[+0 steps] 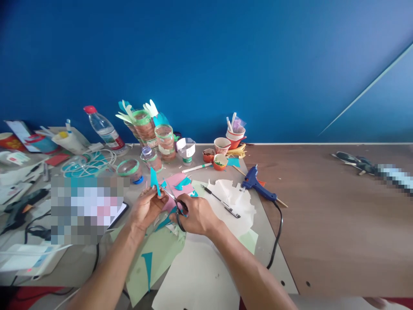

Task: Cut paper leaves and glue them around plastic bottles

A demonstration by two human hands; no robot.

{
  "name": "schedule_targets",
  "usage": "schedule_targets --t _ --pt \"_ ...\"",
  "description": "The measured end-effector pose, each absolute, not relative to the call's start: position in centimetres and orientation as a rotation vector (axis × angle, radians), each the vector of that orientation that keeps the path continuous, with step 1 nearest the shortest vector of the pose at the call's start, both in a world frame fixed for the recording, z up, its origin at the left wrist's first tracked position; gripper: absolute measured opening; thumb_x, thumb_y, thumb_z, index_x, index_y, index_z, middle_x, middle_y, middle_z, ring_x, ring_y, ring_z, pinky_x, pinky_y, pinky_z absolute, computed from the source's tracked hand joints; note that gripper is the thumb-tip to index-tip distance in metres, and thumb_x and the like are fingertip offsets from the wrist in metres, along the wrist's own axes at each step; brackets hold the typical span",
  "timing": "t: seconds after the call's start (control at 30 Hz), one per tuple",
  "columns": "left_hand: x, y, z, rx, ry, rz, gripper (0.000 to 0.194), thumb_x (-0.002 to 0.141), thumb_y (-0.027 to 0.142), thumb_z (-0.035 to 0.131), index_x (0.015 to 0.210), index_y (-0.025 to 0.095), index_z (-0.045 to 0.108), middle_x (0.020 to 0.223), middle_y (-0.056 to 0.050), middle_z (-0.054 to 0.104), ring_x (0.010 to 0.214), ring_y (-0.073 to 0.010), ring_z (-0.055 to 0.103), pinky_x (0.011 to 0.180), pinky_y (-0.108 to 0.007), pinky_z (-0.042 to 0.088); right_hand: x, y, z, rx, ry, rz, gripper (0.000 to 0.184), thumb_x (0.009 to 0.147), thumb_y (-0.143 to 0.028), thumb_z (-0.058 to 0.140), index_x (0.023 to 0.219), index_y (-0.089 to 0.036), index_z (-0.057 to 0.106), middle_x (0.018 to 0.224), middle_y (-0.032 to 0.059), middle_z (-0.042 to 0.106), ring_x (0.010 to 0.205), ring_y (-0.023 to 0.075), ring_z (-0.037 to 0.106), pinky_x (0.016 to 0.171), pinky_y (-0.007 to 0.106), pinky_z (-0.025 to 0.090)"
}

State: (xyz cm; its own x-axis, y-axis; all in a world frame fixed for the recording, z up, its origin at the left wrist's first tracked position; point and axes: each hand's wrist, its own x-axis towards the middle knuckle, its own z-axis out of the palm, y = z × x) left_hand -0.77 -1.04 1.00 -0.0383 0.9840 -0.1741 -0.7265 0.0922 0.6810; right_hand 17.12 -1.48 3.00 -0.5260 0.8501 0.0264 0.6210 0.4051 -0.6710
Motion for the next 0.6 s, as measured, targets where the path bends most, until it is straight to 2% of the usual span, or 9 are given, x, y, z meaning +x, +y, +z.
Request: schedule_targets --t 0.13,0.4,0.6 --pt "-0.93 -1.11 1.04 0.393 0.693 1.453 0.015 0.068 0.020 0.076 0.066 0.015 0.062 0.061 0.002 0.058 0.057 -0.0080 0.053 0.060 -0.023 0.048 17.15 -1.45 3.12 -1.261 -2.307 0.858 0.032 0.075 -0.034 0.063 0.102 -0.018 0.059 0.073 0.0019 0.064 0.062 0.0147 0.055 0.060 0.025 0.039" --pt "-1.11 -1.21 1.14 0.406 0.642 1.322 0.013 0.072 0.023 0.072 0.075 0.015 0.062 0.081 -0.004 0.065 0.059 -0.0086 0.053 0.056 -0.024 0.046 17.38 -1.45 3.35 -1.312 -2.321 0.868 0.032 0.075 -0.037 0.063 0.102 -0.019 0.061 0.074 0.0017 0.065 0.063 0.0151 0.057 0.061 0.024 0.039" --pt "-1.04 -0.93 0.92 0.385 0.730 1.381 0.012 0.070 0.016 0.072 0.067 0.013 0.061 0.064 0.000 0.059 0.052 -0.0062 0.049 0.053 -0.021 0.044 17.31 -1.42 3.18 -1.324 -2.300 0.870 0.032 0.074 -0.034 0.064 0.102 -0.020 0.062 0.073 0.0009 0.064 0.063 0.0144 0.055 0.062 0.024 0.039"
